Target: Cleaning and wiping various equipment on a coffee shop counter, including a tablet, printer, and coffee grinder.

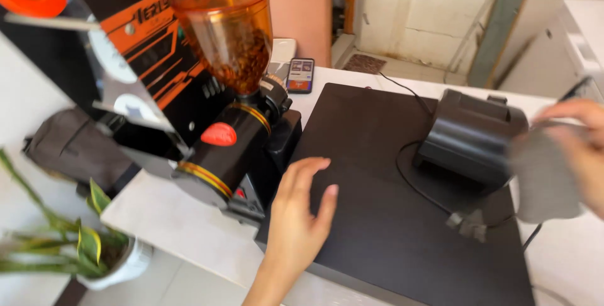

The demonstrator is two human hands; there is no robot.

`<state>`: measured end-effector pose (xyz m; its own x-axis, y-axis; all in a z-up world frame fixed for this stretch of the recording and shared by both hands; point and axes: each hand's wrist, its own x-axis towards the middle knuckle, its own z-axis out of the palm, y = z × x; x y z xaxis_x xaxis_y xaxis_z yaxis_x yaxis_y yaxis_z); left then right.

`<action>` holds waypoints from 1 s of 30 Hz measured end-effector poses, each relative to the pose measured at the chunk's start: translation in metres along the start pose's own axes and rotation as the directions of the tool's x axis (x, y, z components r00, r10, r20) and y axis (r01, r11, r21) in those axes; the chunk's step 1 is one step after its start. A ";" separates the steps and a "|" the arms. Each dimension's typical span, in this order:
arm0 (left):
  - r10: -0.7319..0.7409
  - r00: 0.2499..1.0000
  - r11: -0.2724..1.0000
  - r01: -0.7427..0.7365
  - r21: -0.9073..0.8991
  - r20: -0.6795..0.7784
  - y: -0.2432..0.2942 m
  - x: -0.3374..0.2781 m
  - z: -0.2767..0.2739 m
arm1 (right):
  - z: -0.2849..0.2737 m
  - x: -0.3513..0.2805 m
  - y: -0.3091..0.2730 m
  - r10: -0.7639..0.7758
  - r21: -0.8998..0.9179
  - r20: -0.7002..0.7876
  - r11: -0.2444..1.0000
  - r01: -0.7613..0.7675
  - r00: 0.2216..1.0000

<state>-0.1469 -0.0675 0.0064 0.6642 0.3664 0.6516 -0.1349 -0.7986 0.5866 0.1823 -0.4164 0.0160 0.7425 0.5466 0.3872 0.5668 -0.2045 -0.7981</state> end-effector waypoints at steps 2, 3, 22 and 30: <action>-0.061 0.998 0.979 0.053 -0.197 -0.035 -0.031 -0.004 -0.018 | 0.121 -0.030 -0.102 -0.017 -0.118 -0.038 0.993 0.012 0.999; -0.034 0.999 0.978 0.032 -0.207 -0.006 -0.041 0.000 -0.025 | 0.154 -0.032 -0.113 -0.001 -0.117 -0.076 0.993 -0.008 0.997; 0.280 0.876 0.928 -0.142 -0.345 0.393 -0.134 0.015 -0.021 | 0.374 0.180 -0.033 0.318 -0.779 0.039 0.604 -0.170 0.947; 0.354 0.856 0.899 -0.201 -0.388 0.378 -0.137 0.016 -0.021 | 0.349 0.076 -0.091 -0.059 -0.516 0.474 0.790 0.331 0.879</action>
<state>-0.1333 0.0579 -0.0529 0.7983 -0.1495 0.5834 -0.5400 -0.6064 0.5836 0.0630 -0.0729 -0.0433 0.4500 0.8770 0.1684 0.8777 -0.3996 -0.2646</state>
